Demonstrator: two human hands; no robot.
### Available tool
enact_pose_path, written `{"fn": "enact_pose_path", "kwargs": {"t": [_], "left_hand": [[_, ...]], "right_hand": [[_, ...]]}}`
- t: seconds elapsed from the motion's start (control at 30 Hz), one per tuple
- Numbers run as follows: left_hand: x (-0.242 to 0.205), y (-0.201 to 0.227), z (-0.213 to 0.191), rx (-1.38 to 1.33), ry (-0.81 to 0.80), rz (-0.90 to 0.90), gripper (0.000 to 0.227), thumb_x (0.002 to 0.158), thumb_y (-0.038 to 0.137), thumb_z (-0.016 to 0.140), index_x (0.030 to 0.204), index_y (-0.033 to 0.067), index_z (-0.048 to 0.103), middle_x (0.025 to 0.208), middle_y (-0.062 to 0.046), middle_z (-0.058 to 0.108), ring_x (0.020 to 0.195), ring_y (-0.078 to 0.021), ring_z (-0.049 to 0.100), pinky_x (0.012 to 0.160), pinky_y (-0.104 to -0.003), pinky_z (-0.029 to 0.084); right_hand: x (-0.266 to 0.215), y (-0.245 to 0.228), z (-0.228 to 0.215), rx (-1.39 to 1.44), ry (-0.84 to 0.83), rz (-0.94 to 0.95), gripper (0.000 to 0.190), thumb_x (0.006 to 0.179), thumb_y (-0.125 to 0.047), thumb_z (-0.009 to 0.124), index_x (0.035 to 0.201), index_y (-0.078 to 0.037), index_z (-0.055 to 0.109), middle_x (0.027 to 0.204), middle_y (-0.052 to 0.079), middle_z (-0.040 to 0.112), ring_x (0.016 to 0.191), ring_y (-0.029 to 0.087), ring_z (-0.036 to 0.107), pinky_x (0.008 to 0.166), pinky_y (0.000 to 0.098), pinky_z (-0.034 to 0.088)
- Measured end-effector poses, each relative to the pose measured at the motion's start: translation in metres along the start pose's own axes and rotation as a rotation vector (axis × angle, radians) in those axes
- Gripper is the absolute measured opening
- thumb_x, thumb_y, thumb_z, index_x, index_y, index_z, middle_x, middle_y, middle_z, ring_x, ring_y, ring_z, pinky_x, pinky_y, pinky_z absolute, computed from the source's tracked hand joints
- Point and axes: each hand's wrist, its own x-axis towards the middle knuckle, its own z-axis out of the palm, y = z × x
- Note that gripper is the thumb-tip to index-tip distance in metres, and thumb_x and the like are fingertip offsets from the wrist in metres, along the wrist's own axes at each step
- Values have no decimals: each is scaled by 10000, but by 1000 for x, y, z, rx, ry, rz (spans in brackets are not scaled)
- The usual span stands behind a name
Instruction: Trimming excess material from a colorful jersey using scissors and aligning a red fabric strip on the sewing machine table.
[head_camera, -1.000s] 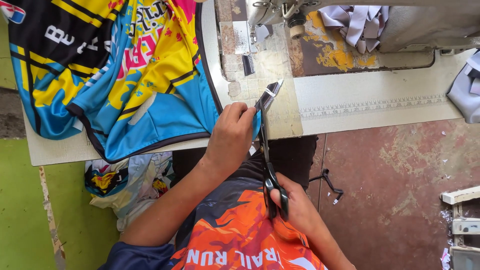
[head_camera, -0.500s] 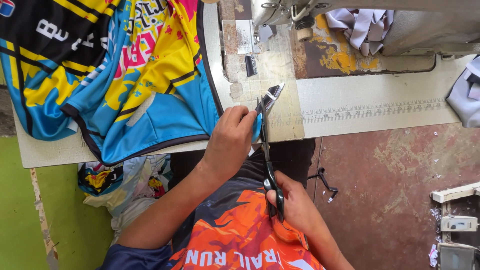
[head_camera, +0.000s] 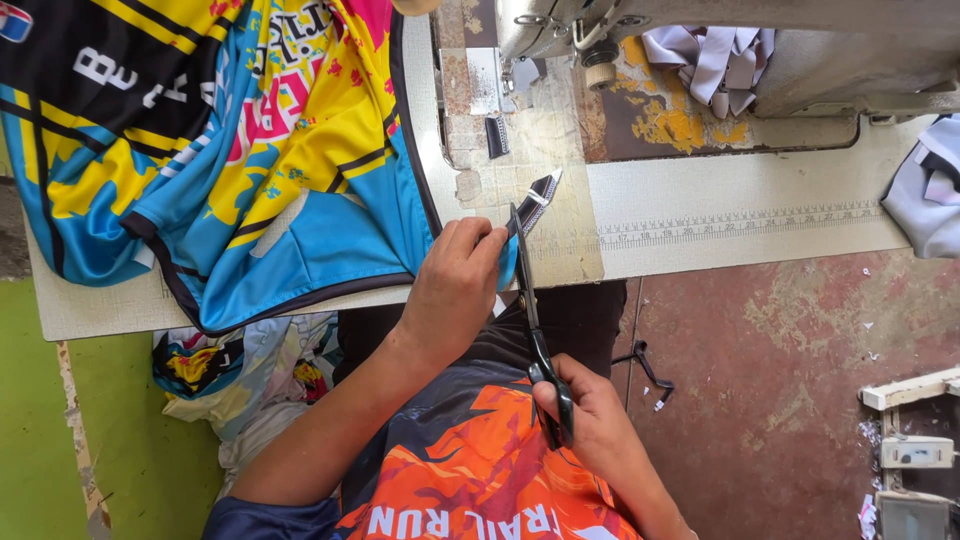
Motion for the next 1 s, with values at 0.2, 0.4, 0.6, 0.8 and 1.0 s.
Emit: {"fn": "enact_pose_path", "kwargs": {"t": [0.2,0.4,0.6,0.8,1.0], "left_hand": [[12,11,-41,-261,-144,5,165,984,39,612,1090,-54,699,959,-165,652,891,-328,657,799,-411,536],[96,-74,-46,567,-36,-87,169,976,5,630,1136,31,679,1093,-136,669,998,-267,622,848,-356,565],[65,-107,-30,646,-160,-91,447,1073,279,481,1481,107,540,1522,-109,531,1373,-311,465,1088,-529,385],[-25,-15,-81,428,-302,-55,404,967,239,610,1361,146,605,1436,-62,611,1281,-304,541,1002,-463,408],[-30,-11,-83,302,-50,30,134,969,82,690,1101,59,683,1106,-96,667,1006,-297,597,941,-448,444]], "right_hand": [[21,34,-27,479,-33,-103,537,879,-520,645,964,10,616,689,136,610,467,229,681,352,302,488],[19,12,-44,335,-40,-301,664,857,-669,605,878,-6,624,689,110,638,457,215,696,389,276,452],[-2,-2,-39,313,-156,-290,721,783,-735,648,836,-16,625,600,92,627,494,154,645,435,269,456],[-8,38,-43,296,-299,-197,643,774,-643,729,864,-21,590,683,35,554,528,131,614,434,293,541],[8,35,-50,2,-424,-123,661,720,-722,711,779,-78,575,711,-12,492,661,103,422,549,288,349]]}}
